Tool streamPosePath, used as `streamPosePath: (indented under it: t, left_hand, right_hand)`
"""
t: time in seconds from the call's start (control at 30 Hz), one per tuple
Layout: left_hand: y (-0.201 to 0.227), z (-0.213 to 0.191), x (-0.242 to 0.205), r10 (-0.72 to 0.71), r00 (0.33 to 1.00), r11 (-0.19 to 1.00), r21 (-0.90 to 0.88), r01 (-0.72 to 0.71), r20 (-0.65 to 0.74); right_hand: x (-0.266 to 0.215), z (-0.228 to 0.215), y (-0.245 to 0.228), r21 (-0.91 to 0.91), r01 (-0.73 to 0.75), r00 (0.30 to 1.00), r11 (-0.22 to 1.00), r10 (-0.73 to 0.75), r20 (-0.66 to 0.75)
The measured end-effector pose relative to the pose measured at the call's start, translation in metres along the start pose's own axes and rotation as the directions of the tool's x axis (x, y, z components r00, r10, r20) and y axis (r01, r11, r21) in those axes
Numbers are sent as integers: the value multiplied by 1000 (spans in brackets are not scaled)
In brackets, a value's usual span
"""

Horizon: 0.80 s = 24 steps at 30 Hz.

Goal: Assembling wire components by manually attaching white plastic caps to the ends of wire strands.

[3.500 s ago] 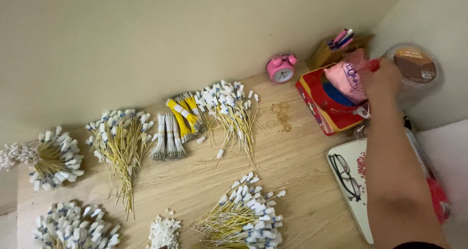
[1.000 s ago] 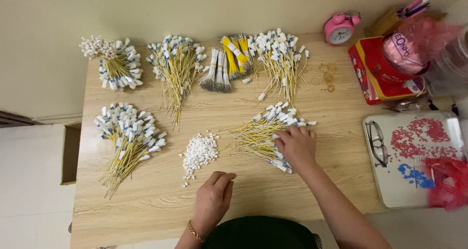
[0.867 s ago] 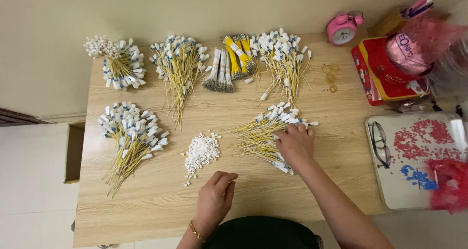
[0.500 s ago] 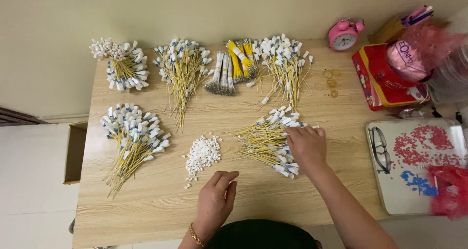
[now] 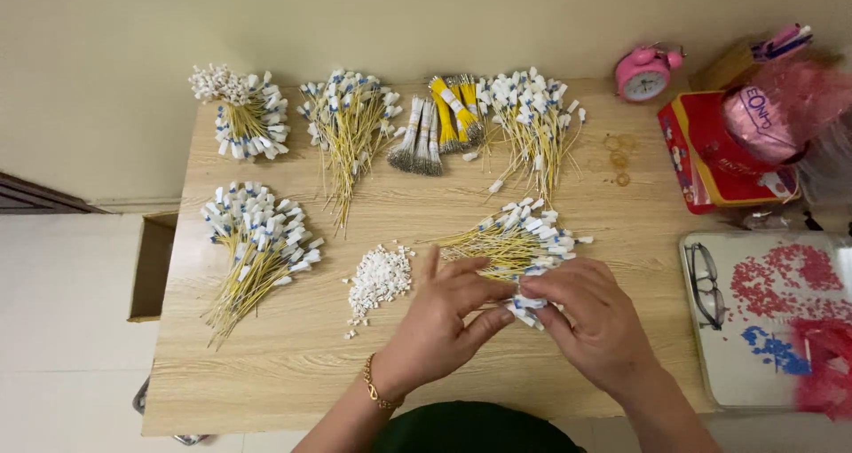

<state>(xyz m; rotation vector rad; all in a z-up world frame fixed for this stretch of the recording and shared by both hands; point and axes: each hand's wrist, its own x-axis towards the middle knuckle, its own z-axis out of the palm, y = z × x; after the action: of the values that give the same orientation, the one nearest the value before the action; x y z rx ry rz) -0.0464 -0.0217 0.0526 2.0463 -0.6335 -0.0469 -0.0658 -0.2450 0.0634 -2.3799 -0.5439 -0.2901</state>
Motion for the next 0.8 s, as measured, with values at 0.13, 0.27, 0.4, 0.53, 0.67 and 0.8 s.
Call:
streamPosePath:
  t: [0.13,0.27,0.4,0.53,0.67,0.8]
  left_hand:
    - [0,-4,-2,-150,988,940,-302,157,47]
    - [-19,-14,-14,-247,968,931,-265,252,51]
    - [-26,-29,-25,-532,841,806,-243,539,102]
    - [-19,-26,-23,-532,845,836,-125,534,52]
    - [-17,-13,-22,-332,941,938,-129,323,-61]
    - [-16,-10,-23,-225,959,974,-50,220,-170]
  right_hand:
    - [3,-2,-8,31,46,999,998,-45,-10]
    - [-8,-5,18,14,-107,994,994,107,18]
    - [-6,-11,22,100,-271,961,958,275,-29]
    - [2,9,13,-39,-293,947,955,296,127]
    - [17,39,-15,36,-8,998,999,6,57]
    - [23,53,-24,162,-134,982,978,110,151]
